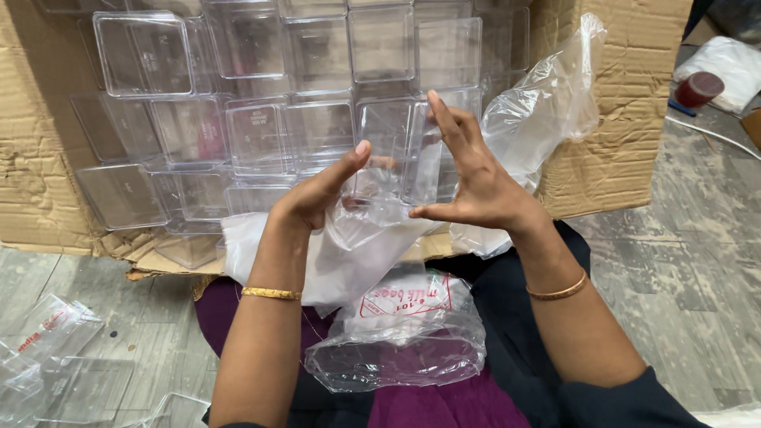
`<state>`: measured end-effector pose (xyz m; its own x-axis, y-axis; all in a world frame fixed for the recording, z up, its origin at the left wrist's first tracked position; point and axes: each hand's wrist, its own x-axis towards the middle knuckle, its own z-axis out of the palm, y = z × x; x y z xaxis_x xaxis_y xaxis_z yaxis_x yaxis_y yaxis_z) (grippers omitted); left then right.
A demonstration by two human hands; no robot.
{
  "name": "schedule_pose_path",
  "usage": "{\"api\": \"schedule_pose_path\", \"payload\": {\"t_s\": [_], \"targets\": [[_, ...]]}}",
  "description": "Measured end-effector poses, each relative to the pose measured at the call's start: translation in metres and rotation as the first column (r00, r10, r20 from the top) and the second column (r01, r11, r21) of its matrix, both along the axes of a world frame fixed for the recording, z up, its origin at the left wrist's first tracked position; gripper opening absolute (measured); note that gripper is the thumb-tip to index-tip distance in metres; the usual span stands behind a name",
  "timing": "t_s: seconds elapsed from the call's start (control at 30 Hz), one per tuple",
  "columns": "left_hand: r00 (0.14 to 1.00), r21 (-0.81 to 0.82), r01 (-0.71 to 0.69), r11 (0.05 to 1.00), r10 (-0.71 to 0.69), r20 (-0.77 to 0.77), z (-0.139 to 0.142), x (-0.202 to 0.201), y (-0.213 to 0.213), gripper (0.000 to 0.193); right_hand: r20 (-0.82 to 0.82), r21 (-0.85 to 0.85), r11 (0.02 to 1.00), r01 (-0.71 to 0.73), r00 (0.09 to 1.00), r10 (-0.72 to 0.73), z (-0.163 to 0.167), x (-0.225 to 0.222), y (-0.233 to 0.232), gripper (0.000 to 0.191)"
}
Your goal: The person sits on the floor in front of an open cardboard box filled with clear plastic containers. They pull plastic bags and wrapping off the containers one at a time, set the unwrapped containers aside, and stack the empty plastic bags.
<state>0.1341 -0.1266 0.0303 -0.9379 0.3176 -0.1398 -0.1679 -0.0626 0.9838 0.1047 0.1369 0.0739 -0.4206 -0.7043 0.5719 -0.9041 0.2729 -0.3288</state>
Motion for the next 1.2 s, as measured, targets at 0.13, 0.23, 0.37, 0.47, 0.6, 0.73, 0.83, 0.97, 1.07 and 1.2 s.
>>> {"api": "schedule_pose_path", "payload": {"t_s": [0.13,0.23,0.37,0.47,0.6,0.73,0.83,0.97,1.07,1.2], "targets": [[0.996,-0.027,-0.090,0.996,0.090,0.007,-0.002,-0.002,0.002,0.092,0.019,-0.039,0.999,-0.018,1.000,0.019,0.000,0.002,0.002,0.139],[0.994,-0.017,-0.100,0.995,0.101,0.037,-0.005,-0.005,0.003,0.091,0.015,-0.075,0.997,-0.022,1.000,0.023,0.003,0.004,0.006,0.139],[0.997,-0.009,-0.066,0.998,0.066,0.025,-0.008,-0.007,0.005,0.092,0.024,-0.085,0.996,-0.039,0.999,0.041,0.003,0.004,0.008,0.138],[0.998,-0.019,-0.065,0.998,0.066,0.022,-0.008,-0.007,0.006,0.092,0.023,-0.078,0.996,-0.042,0.999,0.044,-0.001,0.002,0.005,0.138],[0.996,-0.060,-0.089,0.994,0.089,-0.005,-0.007,-0.006,0.008,0.094,0.015,-0.045,0.999,-0.023,1.000,0.024,-0.006,0.000,0.004,0.139],[0.994,-0.055,-0.110,0.992,0.111,0.003,-0.008,-0.004,0.010,0.093,0.037,-0.030,1.000,0.001,0.999,0.000,-0.010,-0.002,0.005,0.139],[0.995,-0.041,-0.103,0.994,0.104,0.013,-0.008,-0.002,0.011,0.091,0.032,-0.026,1.000,0.001,0.999,0.000,-0.013,-0.002,0.006,0.140],[0.992,-0.045,-0.122,0.991,0.123,0.013,-0.009,-0.001,0.011,0.090,0.014,-0.027,1.000,-0.007,1.000,0.007,-0.018,-0.004,0.005,0.140],[0.991,-0.039,-0.126,0.991,0.127,0.028,-0.011,-0.002,0.013,0.090,0.035,-0.009,1.000,0.004,0.999,-0.004,-0.021,-0.007,0.006,0.141],[0.993,-0.073,-0.098,0.992,0.103,0.062,-0.015,-0.008,0.018,0.090,0.083,0.052,0.997,0.052,0.995,-0.056,-0.024,-0.008,0.011,0.143]]}}
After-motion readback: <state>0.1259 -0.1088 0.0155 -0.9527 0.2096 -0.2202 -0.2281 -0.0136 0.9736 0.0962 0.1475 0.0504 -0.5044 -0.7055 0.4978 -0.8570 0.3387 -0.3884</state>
